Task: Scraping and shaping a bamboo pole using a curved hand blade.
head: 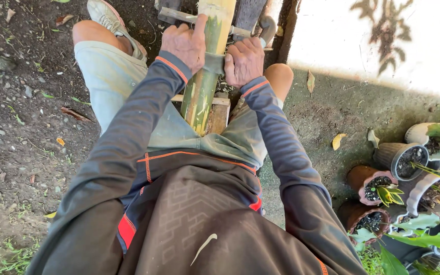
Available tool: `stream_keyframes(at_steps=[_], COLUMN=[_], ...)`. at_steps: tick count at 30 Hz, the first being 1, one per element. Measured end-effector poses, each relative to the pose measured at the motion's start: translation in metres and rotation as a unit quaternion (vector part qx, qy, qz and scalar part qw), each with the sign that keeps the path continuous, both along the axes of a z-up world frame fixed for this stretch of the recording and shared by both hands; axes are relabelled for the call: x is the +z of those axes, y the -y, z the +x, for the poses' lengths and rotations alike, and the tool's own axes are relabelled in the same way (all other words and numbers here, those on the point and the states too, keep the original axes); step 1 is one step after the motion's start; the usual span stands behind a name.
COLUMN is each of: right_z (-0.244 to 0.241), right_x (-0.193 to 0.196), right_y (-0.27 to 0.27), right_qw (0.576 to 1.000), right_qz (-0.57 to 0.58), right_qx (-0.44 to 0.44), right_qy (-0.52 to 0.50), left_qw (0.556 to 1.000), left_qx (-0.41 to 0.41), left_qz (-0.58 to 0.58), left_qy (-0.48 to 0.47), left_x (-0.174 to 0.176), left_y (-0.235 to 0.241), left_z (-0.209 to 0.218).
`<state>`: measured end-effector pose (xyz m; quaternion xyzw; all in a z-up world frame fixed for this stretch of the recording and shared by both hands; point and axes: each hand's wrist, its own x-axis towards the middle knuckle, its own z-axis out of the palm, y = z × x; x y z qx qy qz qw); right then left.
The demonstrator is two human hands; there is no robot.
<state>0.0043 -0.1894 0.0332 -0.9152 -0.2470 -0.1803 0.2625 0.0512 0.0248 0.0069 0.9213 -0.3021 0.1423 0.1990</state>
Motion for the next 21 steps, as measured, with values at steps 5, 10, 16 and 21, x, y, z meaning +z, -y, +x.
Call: stream_keyframes(at_steps=[5,10,16,21], right_z=[0.0,0.012,0.06,0.028], right_x=[-0.022,-0.023,-0.045,-0.024], right_y=[0.002,0.005,0.025,0.011], right_qw=[1.0,1.0,0.999,0.999], right_qz=[-0.006,0.012,-0.007,0.015], right_qx=[-0.003,-0.012,-0.048,-0.037], right_qy=[-0.014,0.01,0.021,0.035], left_qw=[0.998,0.996,0.994,0.993], left_qx=[0.013,-0.015,-0.043,-0.044], left_qz=[-0.041,-0.083,-0.091,-0.108], left_qy=[-0.053,-0.036,0.029,0.022], left_x=[0.015,0.008,-0.008,-0.008], left_y=[0.002,0.003,0.019,0.013], left_z=[-0.005,0.008,0.068,0.036])
